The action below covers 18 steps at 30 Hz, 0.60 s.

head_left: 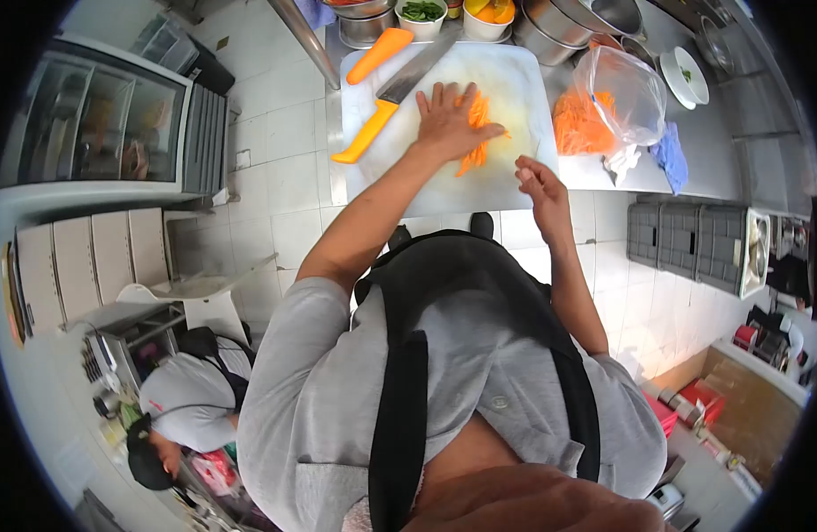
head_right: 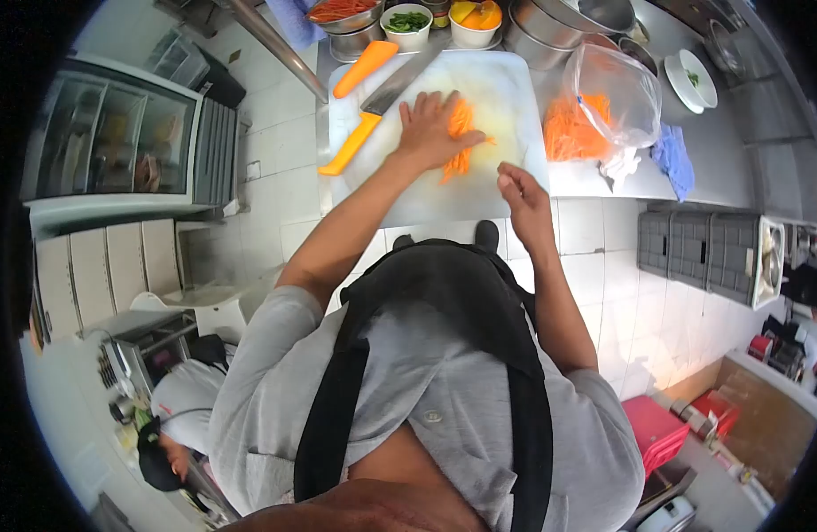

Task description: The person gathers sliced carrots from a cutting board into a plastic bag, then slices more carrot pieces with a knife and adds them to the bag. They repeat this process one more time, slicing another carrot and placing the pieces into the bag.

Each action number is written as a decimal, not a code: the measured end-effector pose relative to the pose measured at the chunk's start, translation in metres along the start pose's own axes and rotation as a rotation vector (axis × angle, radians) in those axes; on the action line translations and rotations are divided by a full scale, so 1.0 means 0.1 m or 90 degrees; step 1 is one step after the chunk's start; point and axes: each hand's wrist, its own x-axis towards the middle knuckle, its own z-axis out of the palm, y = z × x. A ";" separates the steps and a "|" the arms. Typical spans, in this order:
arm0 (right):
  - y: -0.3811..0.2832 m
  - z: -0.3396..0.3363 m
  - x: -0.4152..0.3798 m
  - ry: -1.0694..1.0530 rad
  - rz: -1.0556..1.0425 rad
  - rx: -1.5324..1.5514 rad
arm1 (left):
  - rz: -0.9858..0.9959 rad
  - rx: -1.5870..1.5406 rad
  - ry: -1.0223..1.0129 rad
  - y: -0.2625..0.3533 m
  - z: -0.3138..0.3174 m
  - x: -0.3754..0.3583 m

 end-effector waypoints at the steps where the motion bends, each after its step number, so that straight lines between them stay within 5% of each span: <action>1: 0.01 -0.08 -0.02 -0.051 0.007 -0.019 | -0.060 0.045 -0.036 0.12 0.05 0.01; 6: -0.05 -0.55 -0.04 -0.213 0.018 -0.038 | 0.099 0.056 0.178 0.24 0.38 -0.30; 11: -0.13 -1.15 0.11 -0.231 -0.037 0.032 | 0.104 0.192 0.120 0.15 0.31 -0.22; 15: -0.34 -1.65 0.19 -0.202 -0.099 0.063 | -0.008 0.151 0.126 0.04 0.15 -0.01; 18: -0.42 -2.05 0.27 -0.071 -0.167 0.082 | -0.256 -0.247 0.056 -0.20 0.03 0.24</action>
